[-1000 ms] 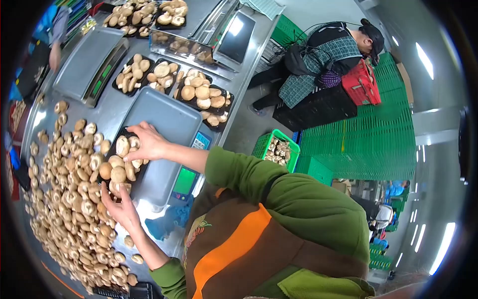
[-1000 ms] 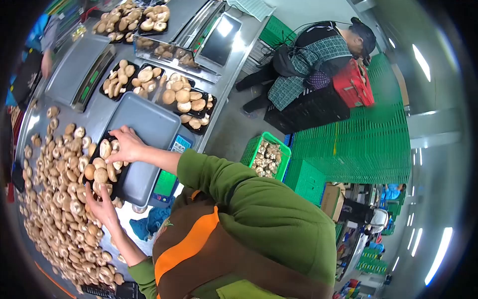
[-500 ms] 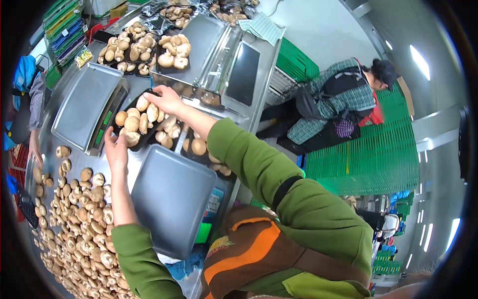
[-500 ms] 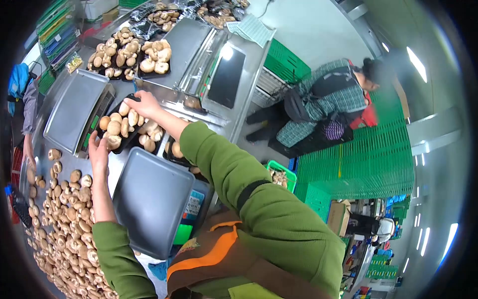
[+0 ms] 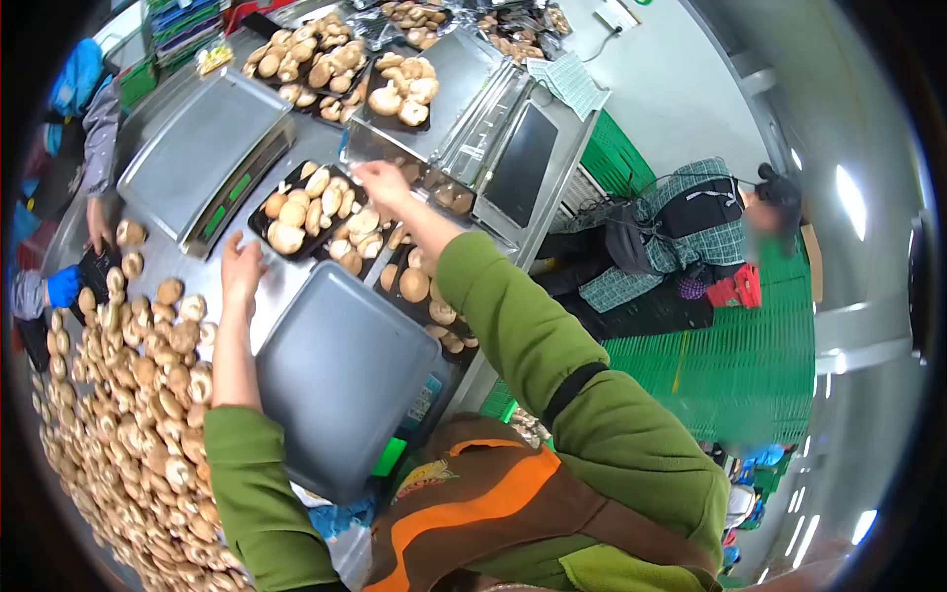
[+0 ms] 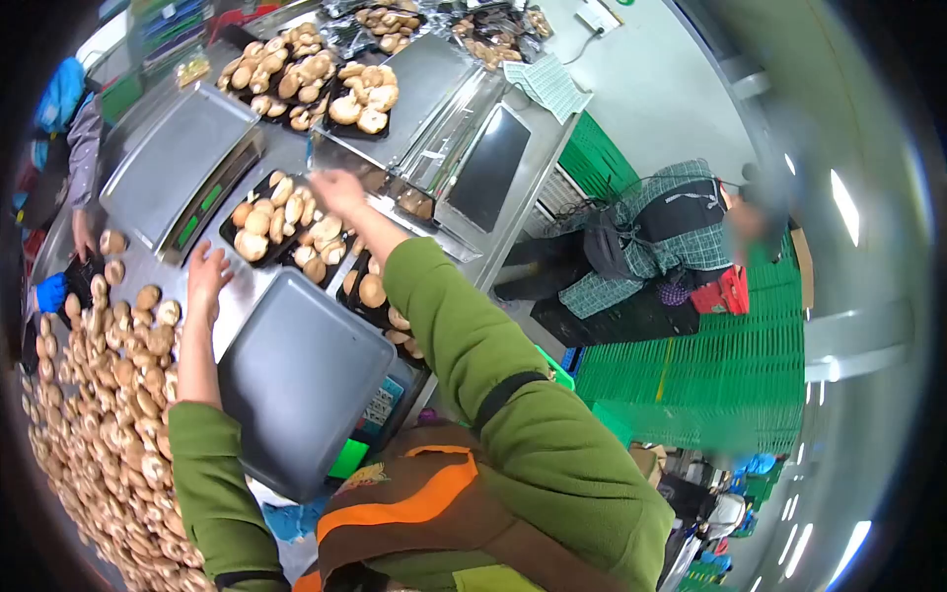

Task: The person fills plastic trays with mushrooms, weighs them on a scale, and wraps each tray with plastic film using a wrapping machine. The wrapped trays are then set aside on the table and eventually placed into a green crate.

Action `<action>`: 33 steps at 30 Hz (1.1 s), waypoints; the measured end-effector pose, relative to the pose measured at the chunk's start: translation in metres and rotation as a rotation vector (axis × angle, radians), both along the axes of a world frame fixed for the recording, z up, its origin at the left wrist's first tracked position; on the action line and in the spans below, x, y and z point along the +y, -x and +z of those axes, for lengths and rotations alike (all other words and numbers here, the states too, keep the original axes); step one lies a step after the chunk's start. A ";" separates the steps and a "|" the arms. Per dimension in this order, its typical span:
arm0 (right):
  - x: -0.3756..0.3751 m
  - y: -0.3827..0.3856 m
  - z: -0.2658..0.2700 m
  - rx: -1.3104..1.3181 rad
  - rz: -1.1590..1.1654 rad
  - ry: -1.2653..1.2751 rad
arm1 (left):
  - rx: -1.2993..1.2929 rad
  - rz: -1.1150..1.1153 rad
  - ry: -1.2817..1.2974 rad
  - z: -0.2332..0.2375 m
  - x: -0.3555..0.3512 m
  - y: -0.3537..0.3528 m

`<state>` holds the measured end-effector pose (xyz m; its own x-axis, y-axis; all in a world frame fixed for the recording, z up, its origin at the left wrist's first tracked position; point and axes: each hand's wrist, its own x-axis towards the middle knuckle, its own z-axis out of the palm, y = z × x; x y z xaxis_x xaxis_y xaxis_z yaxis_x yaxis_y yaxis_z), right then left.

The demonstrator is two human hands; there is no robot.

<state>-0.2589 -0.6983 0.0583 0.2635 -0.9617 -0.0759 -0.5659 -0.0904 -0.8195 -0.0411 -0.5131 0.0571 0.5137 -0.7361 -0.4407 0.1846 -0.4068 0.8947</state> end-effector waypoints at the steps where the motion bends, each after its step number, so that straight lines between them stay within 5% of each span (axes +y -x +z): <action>1: 0.000 0.009 0.001 -0.066 0.001 -0.027 | -0.030 -0.014 0.059 -0.007 0.013 -0.010; 3: 0.010 0.034 0.024 0.029 0.092 -0.111 | -0.118 -0.048 0.179 0.013 0.059 -0.028; 5: 0.072 0.049 0.069 -0.395 0.076 -0.240 | -0.074 0.045 0.194 0.082 0.129 -0.018; 9: 0.194 0.096 0.107 -0.224 0.195 -0.425 | -0.513 0.403 0.282 0.076 0.262 -0.027; 11: 0.253 0.113 0.104 -0.184 0.347 -0.509 | -0.736 0.459 0.125 0.053 0.328 -0.011; 15: 0.352 0.106 0.103 0.087 0.547 -0.635 | -0.771 -0.167 0.226 0.010 0.405 0.058; 17: 0.394 0.078 0.100 -0.037 0.533 -0.650 | -0.852 -0.279 0.366 -0.005 0.395 0.085; 19: 0.432 0.040 0.104 -0.038 0.581 -0.647 | -0.922 -0.346 0.223 -0.017 0.400 0.101; 22: 0.486 -0.028 0.106 -0.100 0.745 -0.600 | -0.949 -0.239 0.200 -0.025 0.413 0.096; 24: 0.526 -0.073 0.103 -0.117 0.882 -0.532 | -0.409 -0.289 0.266 -0.017 0.436 0.079; 25: 0.548 -0.096 0.090 -0.148 0.922 -0.485 | -0.418 -0.257 0.257 -0.027 0.454 0.074; 27: 0.596 -0.145 0.075 -0.181 1.008 -0.472 | -0.877 0.041 0.222 -0.062 0.488 0.067; 29: 0.643 -0.196 0.074 -0.175 1.091 -0.484 | -0.793 0.098 0.121 -0.065 0.530 0.059; 33: 0.725 -0.301 0.051 -0.222 1.142 -0.296 | -0.761 -0.174 -0.103 -0.027 0.588 0.037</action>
<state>0.0418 0.0265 0.1091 0.9881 -0.1169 -0.0996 -0.1254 -0.2396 -0.9627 -0.0783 0.0748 0.0298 0.5831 -0.8080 -0.0845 -0.5376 -0.4618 0.7055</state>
